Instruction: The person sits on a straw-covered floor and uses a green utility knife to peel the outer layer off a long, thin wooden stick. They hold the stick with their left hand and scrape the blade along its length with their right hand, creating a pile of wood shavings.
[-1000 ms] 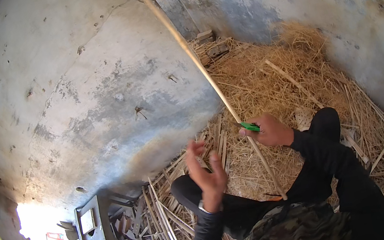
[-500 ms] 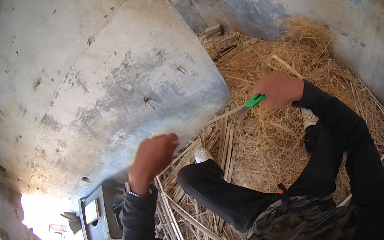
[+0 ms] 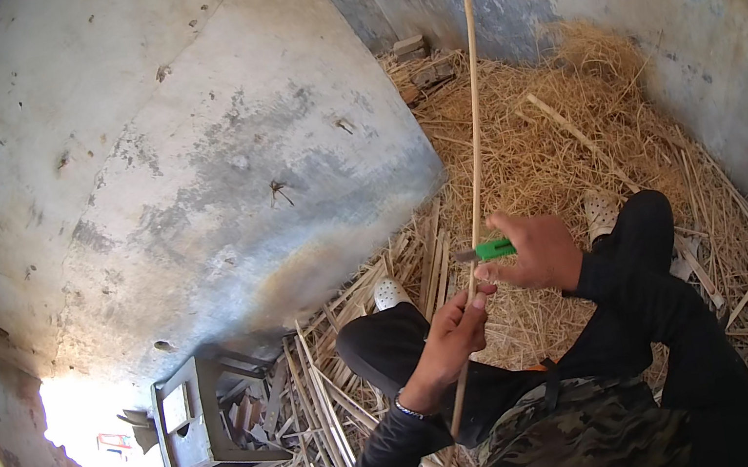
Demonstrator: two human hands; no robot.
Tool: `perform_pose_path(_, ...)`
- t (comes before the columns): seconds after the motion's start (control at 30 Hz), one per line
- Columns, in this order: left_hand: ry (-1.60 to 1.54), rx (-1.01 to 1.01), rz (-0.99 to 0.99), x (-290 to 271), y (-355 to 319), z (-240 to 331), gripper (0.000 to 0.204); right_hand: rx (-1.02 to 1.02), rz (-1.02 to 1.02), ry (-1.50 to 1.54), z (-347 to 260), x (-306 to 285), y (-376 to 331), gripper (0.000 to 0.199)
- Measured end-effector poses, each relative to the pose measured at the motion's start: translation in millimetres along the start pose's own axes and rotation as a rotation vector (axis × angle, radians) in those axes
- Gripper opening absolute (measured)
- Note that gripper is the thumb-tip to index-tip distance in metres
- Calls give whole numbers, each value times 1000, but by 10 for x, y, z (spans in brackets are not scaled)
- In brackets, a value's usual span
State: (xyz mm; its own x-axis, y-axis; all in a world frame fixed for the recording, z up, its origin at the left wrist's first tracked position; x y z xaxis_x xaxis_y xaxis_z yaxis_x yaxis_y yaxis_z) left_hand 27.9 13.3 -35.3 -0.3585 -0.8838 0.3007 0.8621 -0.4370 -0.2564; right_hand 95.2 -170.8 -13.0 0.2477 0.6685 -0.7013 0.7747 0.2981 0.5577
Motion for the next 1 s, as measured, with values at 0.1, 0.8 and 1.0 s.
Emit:
perform_pose_path(0.1, -98, -8, 26, 147, -50, 49, 31, 70, -111, -39, 41, 104, -107, 72)
perform_pose_path(0.8, 474, 230, 316, 185, -356, -104, 36, 3, -221, -72, 178, 422, -160, 78)
perform_pose_path(1.0, 403, 121, 303, 208, -343, -35, 36, 69, -260, -98, 294, 341, 46, 77)
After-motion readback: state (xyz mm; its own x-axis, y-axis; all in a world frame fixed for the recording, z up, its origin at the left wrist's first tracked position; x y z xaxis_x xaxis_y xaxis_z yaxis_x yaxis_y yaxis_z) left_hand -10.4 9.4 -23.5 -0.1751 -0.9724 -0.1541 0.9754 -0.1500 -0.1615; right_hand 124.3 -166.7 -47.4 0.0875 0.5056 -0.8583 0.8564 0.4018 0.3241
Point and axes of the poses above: each hand's wrist, its own y-axis towards the middle knuckle, its own x-axis out of the palm, z = x × y, the point moved 3 cm from there along y, towards the middle knuckle, and after that the axes turned 1 degree about -y, right-handed, at the moved point
